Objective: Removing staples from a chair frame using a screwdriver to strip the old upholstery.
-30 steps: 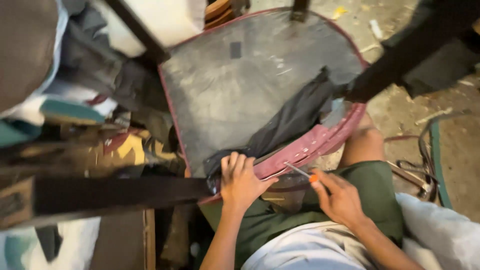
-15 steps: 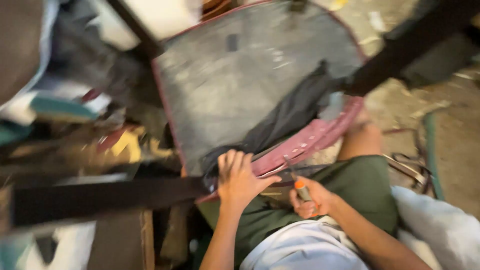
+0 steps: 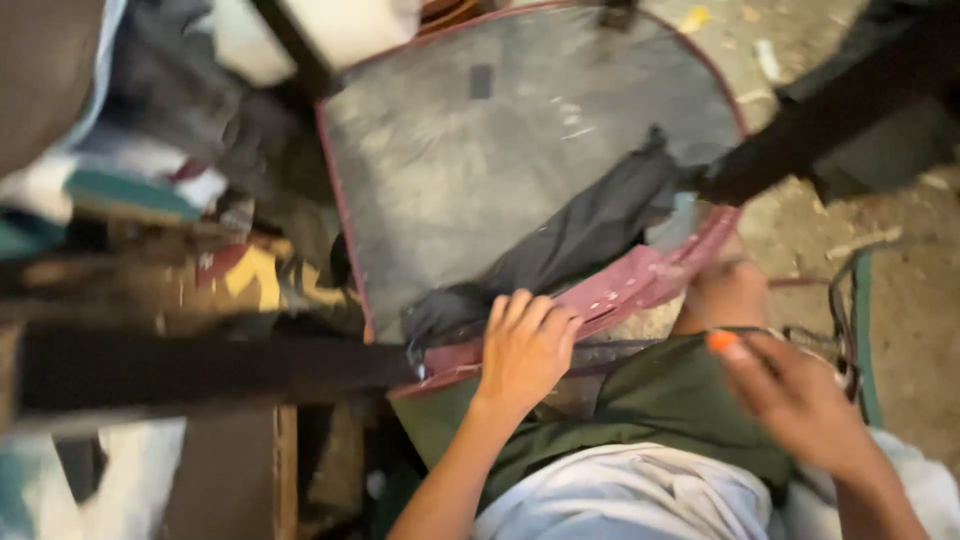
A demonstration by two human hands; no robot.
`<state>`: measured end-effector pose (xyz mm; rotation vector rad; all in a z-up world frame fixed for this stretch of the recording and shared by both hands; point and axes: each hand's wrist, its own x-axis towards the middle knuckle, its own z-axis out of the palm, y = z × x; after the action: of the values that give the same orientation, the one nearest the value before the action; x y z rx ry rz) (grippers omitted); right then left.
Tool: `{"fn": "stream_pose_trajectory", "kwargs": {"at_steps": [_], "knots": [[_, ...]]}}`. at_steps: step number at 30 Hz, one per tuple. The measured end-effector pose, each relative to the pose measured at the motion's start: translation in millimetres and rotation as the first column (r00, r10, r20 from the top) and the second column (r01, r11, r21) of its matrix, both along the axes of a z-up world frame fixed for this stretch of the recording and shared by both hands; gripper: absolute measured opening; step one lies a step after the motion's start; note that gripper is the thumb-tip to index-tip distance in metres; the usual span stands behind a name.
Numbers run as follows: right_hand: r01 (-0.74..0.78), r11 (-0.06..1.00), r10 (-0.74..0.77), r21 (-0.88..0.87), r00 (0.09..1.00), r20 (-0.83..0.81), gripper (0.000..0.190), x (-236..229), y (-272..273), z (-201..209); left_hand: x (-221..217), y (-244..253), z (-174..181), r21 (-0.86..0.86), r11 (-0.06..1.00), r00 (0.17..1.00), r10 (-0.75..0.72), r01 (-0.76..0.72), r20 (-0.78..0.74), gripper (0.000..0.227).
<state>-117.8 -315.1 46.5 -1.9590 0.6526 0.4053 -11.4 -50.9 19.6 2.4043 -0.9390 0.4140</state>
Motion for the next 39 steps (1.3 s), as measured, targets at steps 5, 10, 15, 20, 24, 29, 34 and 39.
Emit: {"fn": "stream_pose_trajectory", "kwargs": {"at_steps": [5, 10, 15, 20, 24, 29, 34, 39], "knots": [[-0.221, 0.876, 0.372, -0.428, 0.874, 0.312, 0.034, -17.5, 39.2, -11.0, 1.7, 2.3, -2.1, -0.143, 0.99, 0.959, -0.051, 0.011, -0.278, 0.007], [-0.19, 0.745, 0.51, -0.64, 0.78, 0.362, 0.035, -21.8, 45.6, -26.2, -1.8, 22.6, 4.2, -0.242, 0.963, 0.854, -0.027, -0.117, -0.52, 0.07], [-0.188, 0.697, 0.601, -0.692, 0.68, 0.421, 0.034, -10.2, 36.0, -26.1, -0.8, 37.0, 3.0, -0.154, 0.984, 0.891, 0.015, -0.095, -0.454, 0.041], [-0.122, 0.674, 0.602, -0.729, 0.663, 0.446, 0.027, -4.6, 34.7, -30.5, -1.4, 33.0, 6.0, -0.219, 0.974, 0.906, -0.035, -0.064, -0.422, 0.03], [-0.113, 0.666, 0.619, -0.737, 0.635, 0.462, 0.029, -5.4, 32.0, -42.6, -5.3, 29.9, 10.8, -0.152, 0.987, 0.974, 0.025, -0.061, -0.226, 0.014], [-0.111, 0.706, 0.617, -0.699, 0.58, 0.532, 0.03, -6.9, 34.5, -56.3, -11.4, 27.1, 11.7, -0.045, 0.996, 0.993, 0.074, -0.078, -0.088, 0.006], [-0.082, 0.721, 0.576, -0.689, 0.625, 0.528, 0.026, -11.5, 40.4, -61.3, -9.4, 18.2, 10.0, 0.016, 0.999, 0.995, 0.046, -0.047, 0.083, 0.013], [-0.076, 0.754, 0.502, -0.652, 0.707, 0.498, 0.03, -22.5, 50.5, -61.8, -10.6, 19.9, 9.0, 0.074, 0.997, 0.987, 0.006, -0.018, 0.159, 0.014]]}}
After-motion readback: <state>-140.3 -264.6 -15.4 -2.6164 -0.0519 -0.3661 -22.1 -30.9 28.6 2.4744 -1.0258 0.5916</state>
